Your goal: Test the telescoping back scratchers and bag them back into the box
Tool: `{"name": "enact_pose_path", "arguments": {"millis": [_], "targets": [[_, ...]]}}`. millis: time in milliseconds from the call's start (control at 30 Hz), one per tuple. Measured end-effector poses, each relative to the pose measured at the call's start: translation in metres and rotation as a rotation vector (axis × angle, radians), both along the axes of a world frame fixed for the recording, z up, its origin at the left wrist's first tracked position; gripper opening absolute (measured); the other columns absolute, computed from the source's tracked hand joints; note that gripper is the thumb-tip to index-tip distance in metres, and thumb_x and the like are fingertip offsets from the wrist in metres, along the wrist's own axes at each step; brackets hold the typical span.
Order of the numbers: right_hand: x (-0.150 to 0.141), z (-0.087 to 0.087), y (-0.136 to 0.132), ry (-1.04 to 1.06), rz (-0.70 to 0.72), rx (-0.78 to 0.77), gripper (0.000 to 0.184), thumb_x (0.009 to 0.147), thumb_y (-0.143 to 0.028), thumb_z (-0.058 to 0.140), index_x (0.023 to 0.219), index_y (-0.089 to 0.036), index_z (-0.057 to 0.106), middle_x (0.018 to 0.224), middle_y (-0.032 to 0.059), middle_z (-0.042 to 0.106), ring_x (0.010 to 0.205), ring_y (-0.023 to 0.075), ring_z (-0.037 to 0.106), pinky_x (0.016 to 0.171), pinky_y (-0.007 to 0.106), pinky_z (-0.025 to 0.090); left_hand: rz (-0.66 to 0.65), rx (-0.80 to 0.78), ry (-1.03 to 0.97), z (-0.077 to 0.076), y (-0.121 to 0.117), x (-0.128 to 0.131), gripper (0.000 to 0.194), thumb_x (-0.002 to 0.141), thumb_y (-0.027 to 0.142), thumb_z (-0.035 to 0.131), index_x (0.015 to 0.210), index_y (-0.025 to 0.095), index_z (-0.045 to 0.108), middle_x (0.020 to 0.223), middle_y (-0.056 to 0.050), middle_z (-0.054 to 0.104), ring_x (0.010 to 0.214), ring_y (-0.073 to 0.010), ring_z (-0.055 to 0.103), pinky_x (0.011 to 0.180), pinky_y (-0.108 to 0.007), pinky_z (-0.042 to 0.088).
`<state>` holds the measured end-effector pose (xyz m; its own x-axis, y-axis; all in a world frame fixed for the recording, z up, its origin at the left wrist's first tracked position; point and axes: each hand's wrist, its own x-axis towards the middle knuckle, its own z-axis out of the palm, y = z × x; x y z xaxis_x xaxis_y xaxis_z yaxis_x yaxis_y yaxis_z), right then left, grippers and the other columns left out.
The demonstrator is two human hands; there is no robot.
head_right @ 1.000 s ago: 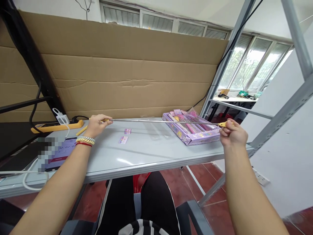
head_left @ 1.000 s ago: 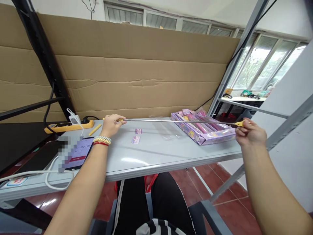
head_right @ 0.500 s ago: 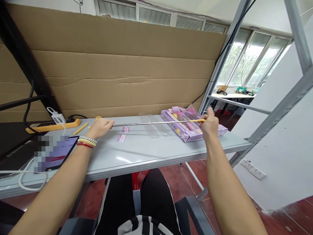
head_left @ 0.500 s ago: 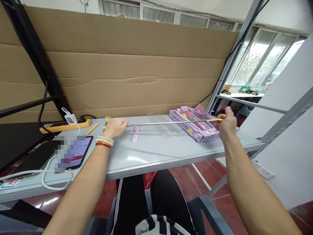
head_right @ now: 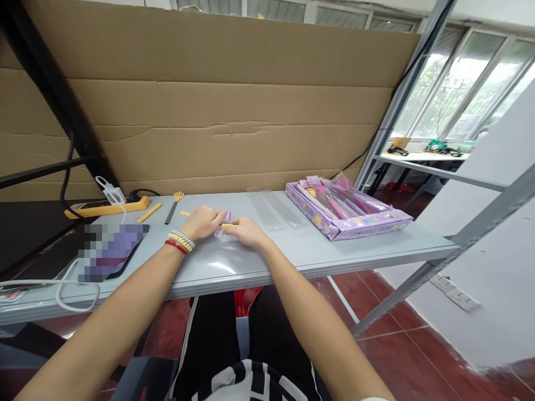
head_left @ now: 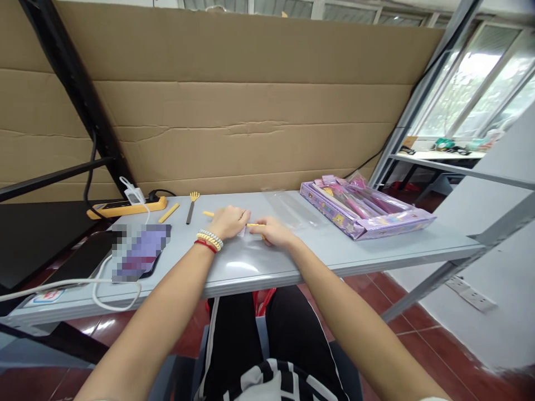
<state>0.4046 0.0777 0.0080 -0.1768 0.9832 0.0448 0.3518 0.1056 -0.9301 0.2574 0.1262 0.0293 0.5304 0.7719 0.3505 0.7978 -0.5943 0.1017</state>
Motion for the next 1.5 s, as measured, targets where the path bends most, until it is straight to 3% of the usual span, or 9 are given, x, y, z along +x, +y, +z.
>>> {"name": "enact_pose_path", "arguments": {"millis": [133, 233, 333, 467, 667, 900, 1067, 1267, 1500], "targets": [[0.013, -0.002, -0.002, 0.247, -0.033, -0.136, 0.026, 0.061, -0.035, 0.069, 0.072, -0.02, 0.05, 0.035, -0.0073, 0.044, 0.03, 0.0099, 0.041, 0.032, 0.019, 0.019, -0.093, -0.048, -0.157, 0.001, 0.009, -0.011, 0.046, 0.089, 0.046, 0.034, 0.069, 0.02, 0.067, 0.066, -0.005, 0.067, 0.063, -0.0183, 0.057, 0.056, -0.03, 0.031], [0.03, 0.003, 0.004, 0.435, -0.178, -0.103, 0.03, 0.061, -0.039, 0.07, 0.07, -0.017, 0.052, 0.033, -0.0079, 0.039, 0.028, 0.0077, 0.035, 0.031, 0.018, 0.017, -0.138, -0.054, -0.193, -0.001, 0.011, -0.011, 0.038, 0.083, 0.049, 0.046, 0.076, 0.02, 0.068, 0.069, -0.003, 0.068, 0.064, -0.0173, 0.057, 0.059, -0.028, 0.034], [0.042, 0.01, 0.014, 0.597, -0.175, -0.013, 0.04, 0.063, -0.05, 0.069, 0.078, -0.015, 0.057, 0.038, -0.0076, 0.042, 0.031, 0.006, 0.035, 0.031, 0.019, 0.019, -0.141, -0.066, -0.258, -0.006, 0.013, -0.007, 0.038, 0.087, 0.046, 0.041, 0.079, 0.021, 0.068, 0.072, -0.003, 0.068, 0.066, -0.0168, 0.057, 0.06, -0.028, 0.034], [0.042, 0.011, 0.028, 0.566, -0.038, 0.081, 0.053, 0.054, -0.044, 0.079, 0.093, -0.015, 0.057, 0.055, -0.0048, 0.056, 0.039, 0.0069, 0.046, 0.034, 0.018, 0.026, -0.17, -0.094, -0.4, -0.012, 0.011, 0.004, 0.04, 0.09, 0.047, 0.036, 0.086, 0.02, 0.065, 0.069, -0.002, 0.066, 0.062, -0.0153, 0.055, 0.06, -0.027, 0.037], [0.033, 0.005, 0.032, 0.639, -0.117, 0.143, 0.042, 0.058, -0.037, 0.073, 0.087, -0.018, 0.051, 0.052, -0.0053, 0.057, 0.036, 0.007, 0.045, 0.032, 0.017, 0.019, -0.168, -0.008, -0.299, -0.013, 0.004, 0.011, 0.039, 0.09, 0.049, 0.037, 0.097, 0.024, 0.067, 0.074, -0.002, 0.066, 0.068, -0.0164, 0.057, 0.059, -0.027, 0.034], [0.058, 0.014, 0.018, 0.595, -0.508, 0.24, 0.017, 0.071, -0.028, 0.055, 0.084, -0.017, 0.053, 0.047, -0.0043, 0.055, 0.031, 0.0064, 0.04, 0.031, 0.016, 0.023, 0.007, 0.296, -0.212, 0.001, 0.021, -0.018, 0.025, 0.088, 0.033, 0.045, 0.093, 0.024, 0.068, 0.09, -0.007, 0.066, 0.088, -0.0224, 0.056, 0.08, -0.038, 0.033], [0.141, 0.032, 0.003, 0.517, -0.865, 0.495, 0.005, 0.076, -0.019, 0.054, 0.074, -0.015, 0.056, 0.046, -0.0043, 0.051, 0.033, 0.007, 0.041, 0.033, 0.017, 0.029, 0.171, 0.437, -0.337, 0.008, 0.036, -0.056, 0.025, 0.088, 0.032, 0.043, 0.092, 0.025, 0.067, 0.091, -0.007, 0.063, 0.097, -0.0254, 0.05, 0.091, -0.044, 0.026], [0.241, 0.045, -0.029, 0.526, -1.418, 0.636, 0.013, 0.08, -0.012, 0.051, 0.069, -0.014, 0.058, 0.054, -0.0024, 0.049, 0.039, 0.0067, 0.041, 0.036, 0.019, 0.029, 0.286, 0.47, -0.433, 0.004, 0.05, -0.076, 0.021, 0.084, 0.031, 0.047, 0.088, 0.026, 0.067, 0.091, -0.007, 0.062, 0.098, -0.0267, 0.048, 0.094, -0.044, 0.025], [0.247, 0.04, -0.05, 0.577, -1.385, 0.599, 0.015, 0.081, -0.013, 0.047, 0.071, -0.016, 0.056, 0.051, -0.0033, 0.049, 0.036, 0.0072, 0.038, 0.035, 0.02, 0.026, 0.278, 0.39, -0.435, 0.0, 0.054, -0.076, 0.022, 0.084, 0.034, 0.048, 0.088, 0.026, 0.068, 0.094, -0.006, 0.065, 0.098, -0.025, 0.05, 0.094, -0.043, 0.025]]}}
